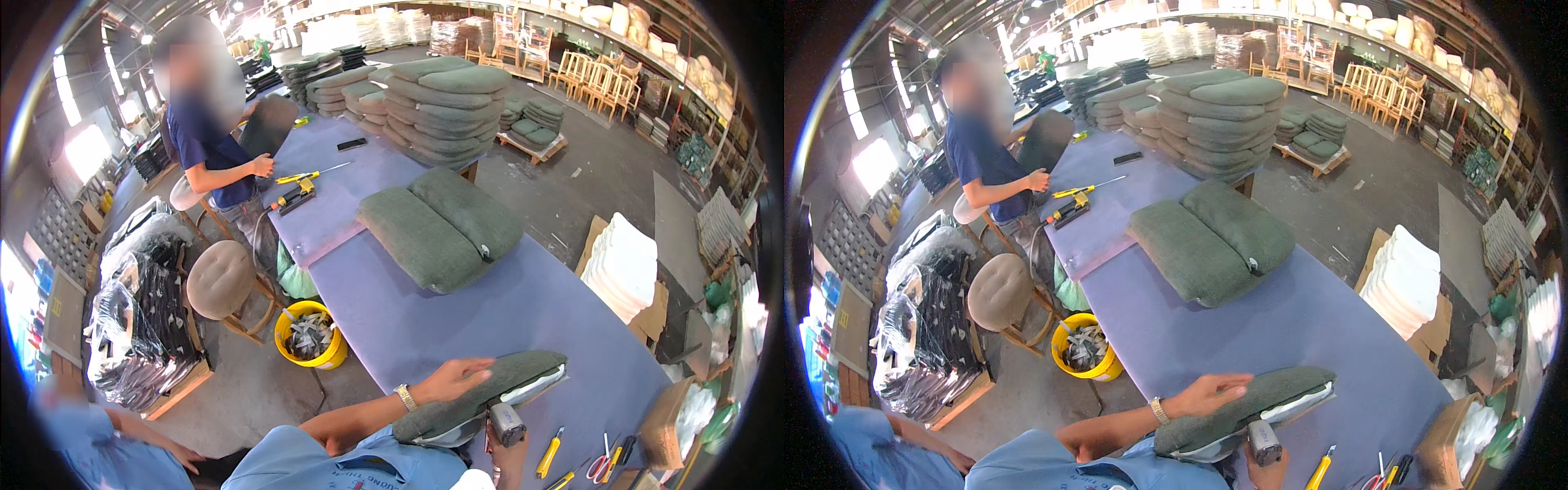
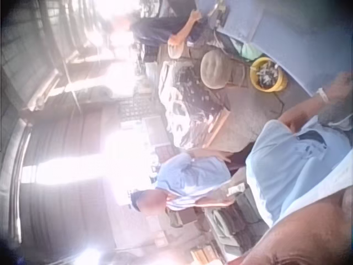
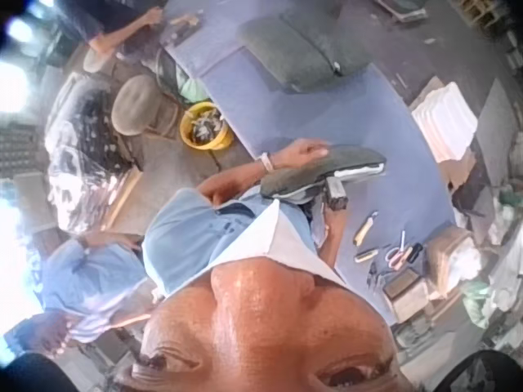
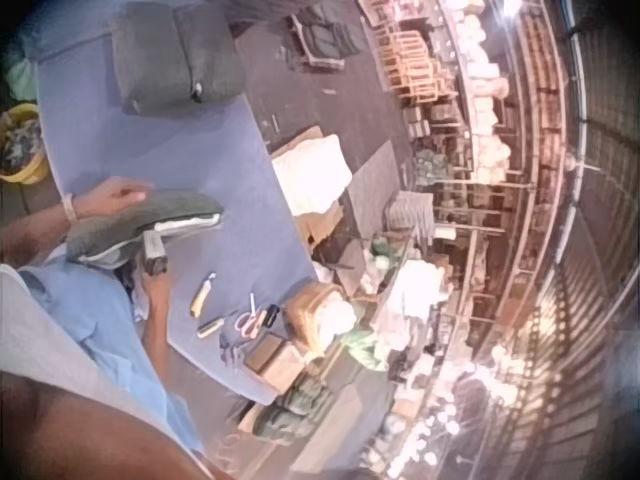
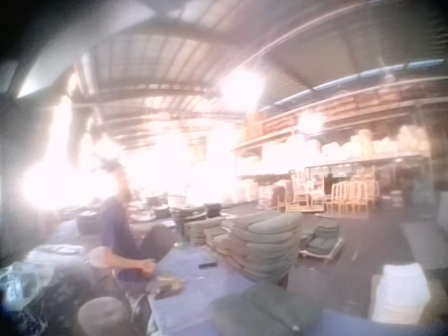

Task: The person folds and staples a green fabric cover onto a cushion using a pneumatic staple gun and a utility knife. The person repeatedly trims excess fabric and secures the edges, then places the finished cushion aside.

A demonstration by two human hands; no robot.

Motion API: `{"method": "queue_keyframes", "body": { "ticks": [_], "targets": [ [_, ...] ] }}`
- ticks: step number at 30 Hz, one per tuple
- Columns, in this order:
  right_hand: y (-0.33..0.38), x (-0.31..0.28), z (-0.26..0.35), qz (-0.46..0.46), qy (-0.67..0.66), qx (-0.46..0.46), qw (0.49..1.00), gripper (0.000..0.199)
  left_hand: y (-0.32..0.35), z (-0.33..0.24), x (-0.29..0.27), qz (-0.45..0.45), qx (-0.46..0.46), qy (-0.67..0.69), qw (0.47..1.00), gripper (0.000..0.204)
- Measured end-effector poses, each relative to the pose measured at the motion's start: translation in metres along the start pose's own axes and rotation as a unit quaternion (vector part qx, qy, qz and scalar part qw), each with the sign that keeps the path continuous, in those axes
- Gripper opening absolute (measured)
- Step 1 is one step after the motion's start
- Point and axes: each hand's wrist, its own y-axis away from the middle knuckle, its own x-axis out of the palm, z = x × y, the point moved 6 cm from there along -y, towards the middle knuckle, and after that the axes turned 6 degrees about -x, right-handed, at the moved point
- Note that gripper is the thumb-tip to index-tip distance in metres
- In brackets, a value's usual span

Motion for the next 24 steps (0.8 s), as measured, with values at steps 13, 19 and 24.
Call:
{"method": "queue_keyframes", "body": {
  "ticks": [13,19,24],
  "targets": [
    [0.023,-0.005,-0.001,-0.075,0.103,0.068,0.99,0.054,0.171,-0.342,-0.083,0.072,0.632,0.056,0.77,0.042],
    [0.027,0.017,-0.013,-0.028,-0.104,0.148,0.983,0.059,0.187,-0.338,-0.082,0.095,0.629,0.061,0.769,0.044],
    [0.039,0.007,-0.036,-0.018,0.065,0.125,0.99,0.062,0.174,-0.339,-0.079,0.13,0.624,0.072,0.767,0.045]
  ]
}}
